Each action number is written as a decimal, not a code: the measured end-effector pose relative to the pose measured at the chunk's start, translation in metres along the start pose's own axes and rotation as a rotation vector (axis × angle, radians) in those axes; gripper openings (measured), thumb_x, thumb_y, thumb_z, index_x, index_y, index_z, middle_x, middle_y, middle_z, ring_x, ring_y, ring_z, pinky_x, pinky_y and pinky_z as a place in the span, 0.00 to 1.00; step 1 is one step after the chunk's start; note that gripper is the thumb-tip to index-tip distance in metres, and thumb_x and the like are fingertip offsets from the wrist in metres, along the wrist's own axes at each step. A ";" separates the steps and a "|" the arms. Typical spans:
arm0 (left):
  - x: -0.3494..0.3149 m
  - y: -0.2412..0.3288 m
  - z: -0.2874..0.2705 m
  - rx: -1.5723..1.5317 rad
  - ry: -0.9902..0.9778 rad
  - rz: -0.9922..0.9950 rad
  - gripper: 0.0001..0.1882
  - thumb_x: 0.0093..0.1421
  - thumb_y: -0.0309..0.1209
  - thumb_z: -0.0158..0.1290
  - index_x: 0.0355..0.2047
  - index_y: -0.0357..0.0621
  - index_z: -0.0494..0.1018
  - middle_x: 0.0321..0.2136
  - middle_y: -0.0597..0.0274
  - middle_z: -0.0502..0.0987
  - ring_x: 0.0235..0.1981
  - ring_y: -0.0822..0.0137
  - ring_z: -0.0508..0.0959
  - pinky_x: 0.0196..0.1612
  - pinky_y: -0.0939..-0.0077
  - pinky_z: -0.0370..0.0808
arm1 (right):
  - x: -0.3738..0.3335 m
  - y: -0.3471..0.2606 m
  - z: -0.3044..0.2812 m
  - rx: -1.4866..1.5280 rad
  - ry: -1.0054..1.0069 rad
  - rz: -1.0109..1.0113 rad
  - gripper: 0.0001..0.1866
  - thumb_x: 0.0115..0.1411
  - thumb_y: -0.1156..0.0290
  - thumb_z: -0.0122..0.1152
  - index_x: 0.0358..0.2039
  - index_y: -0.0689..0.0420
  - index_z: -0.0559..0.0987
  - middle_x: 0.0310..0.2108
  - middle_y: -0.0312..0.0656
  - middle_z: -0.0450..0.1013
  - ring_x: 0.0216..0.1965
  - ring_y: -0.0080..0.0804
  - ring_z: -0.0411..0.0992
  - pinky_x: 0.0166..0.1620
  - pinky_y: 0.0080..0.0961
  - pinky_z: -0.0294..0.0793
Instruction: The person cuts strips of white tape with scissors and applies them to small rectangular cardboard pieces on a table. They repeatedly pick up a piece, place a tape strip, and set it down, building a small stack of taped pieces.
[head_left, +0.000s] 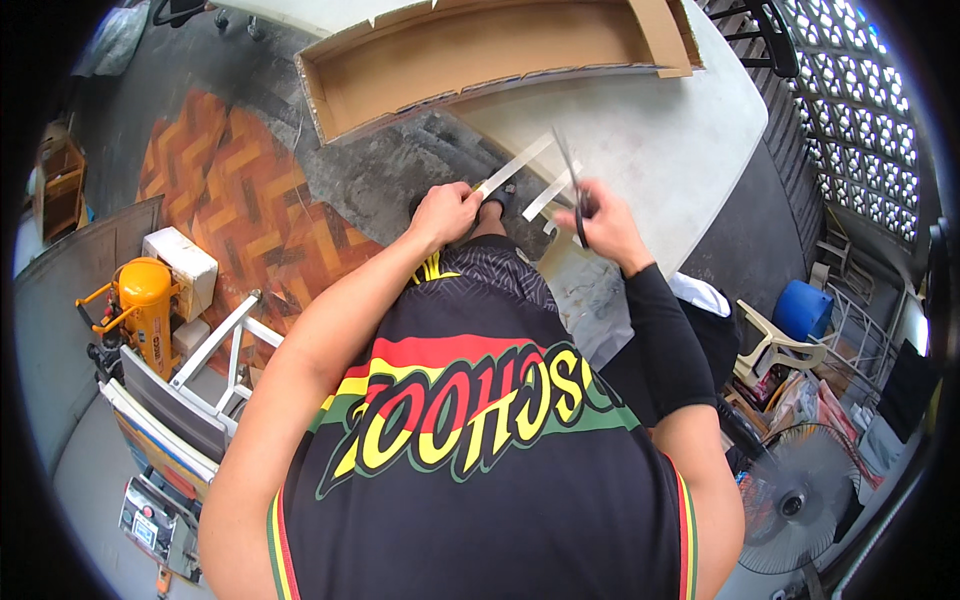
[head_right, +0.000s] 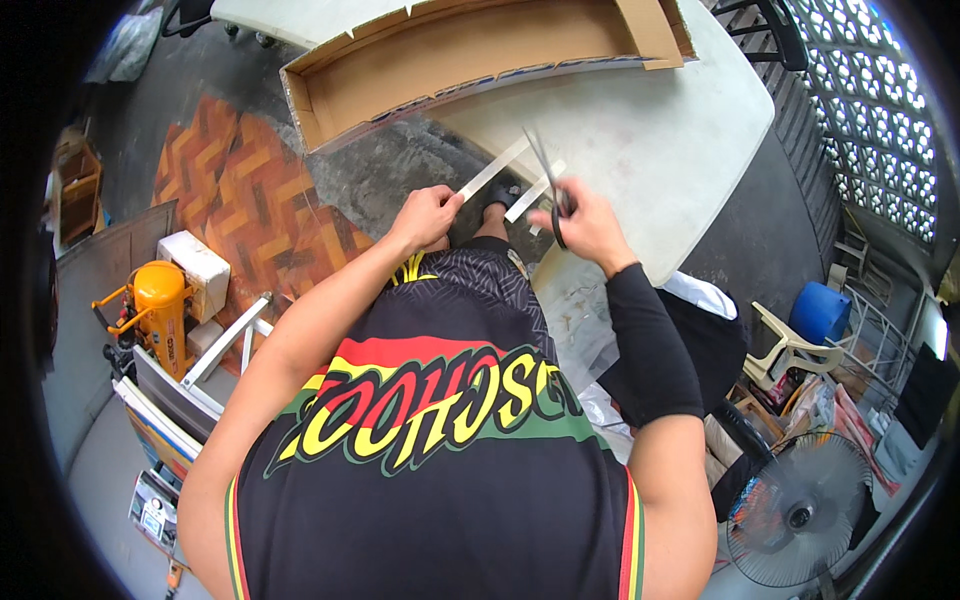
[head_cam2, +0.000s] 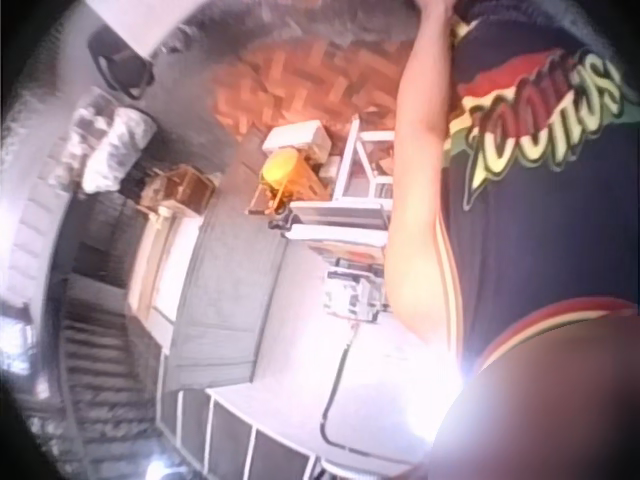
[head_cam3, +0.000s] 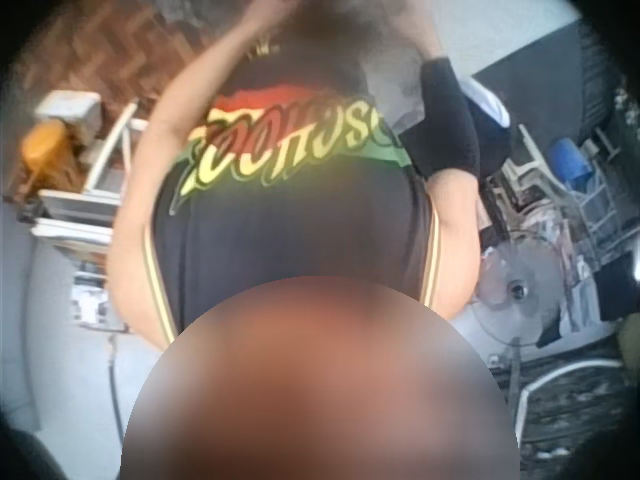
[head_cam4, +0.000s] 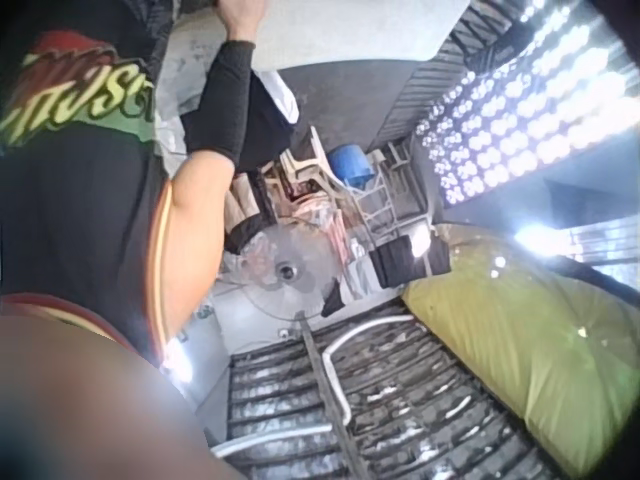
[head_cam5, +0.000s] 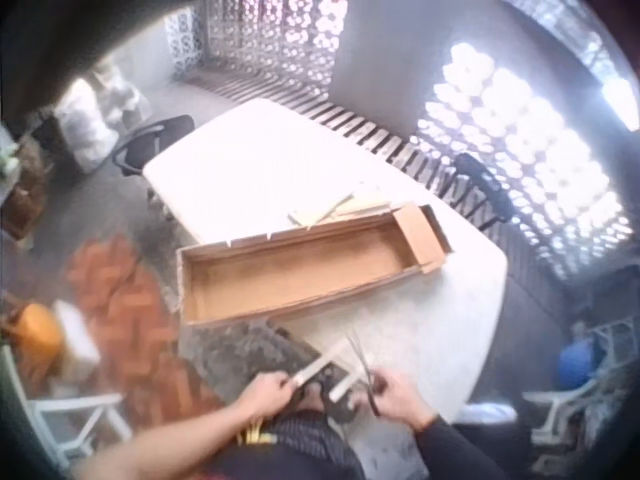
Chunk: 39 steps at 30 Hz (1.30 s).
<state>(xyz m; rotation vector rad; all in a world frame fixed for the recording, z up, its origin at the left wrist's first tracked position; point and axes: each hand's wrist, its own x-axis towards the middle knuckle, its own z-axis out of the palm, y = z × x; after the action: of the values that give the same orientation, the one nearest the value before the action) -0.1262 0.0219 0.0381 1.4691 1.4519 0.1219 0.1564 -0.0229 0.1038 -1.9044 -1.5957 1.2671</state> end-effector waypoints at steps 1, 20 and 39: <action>0.000 -0.002 -0.001 -0.007 -0.007 -0.007 0.20 0.65 0.44 0.51 0.38 0.38 0.81 0.23 0.52 0.82 0.27 0.55 0.83 0.35 0.62 0.77 | -0.013 0.001 0.003 0.155 -0.197 0.217 0.30 0.51 0.53 0.77 0.44 0.63 0.79 0.20 0.35 0.73 0.22 0.25 0.74 0.25 0.26 0.71; 0.000 0.002 -0.002 0.054 0.001 -0.077 0.21 0.64 0.45 0.52 0.33 0.38 0.81 0.21 0.55 0.82 0.23 0.63 0.82 0.32 0.66 0.77 | -0.013 -0.013 0.052 0.304 -0.521 0.361 0.25 0.56 0.51 0.74 0.41 0.60 0.82 0.16 0.34 0.74 0.16 0.19 0.72 0.18 0.21 0.68; 0.000 0.005 -0.008 0.034 -0.029 -0.100 0.22 0.64 0.46 0.52 0.33 0.37 0.82 0.21 0.55 0.81 0.22 0.63 0.82 0.30 0.67 0.77 | -0.009 -0.015 0.060 0.278 -0.516 0.323 0.23 0.54 0.54 0.76 0.39 0.60 0.82 0.16 0.34 0.74 0.16 0.20 0.73 0.19 0.22 0.67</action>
<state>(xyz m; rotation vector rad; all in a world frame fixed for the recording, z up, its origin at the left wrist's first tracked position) -0.1287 0.0282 0.0450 1.4168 1.5074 0.0136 0.0999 -0.0428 0.0867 -1.7943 -1.2494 2.1312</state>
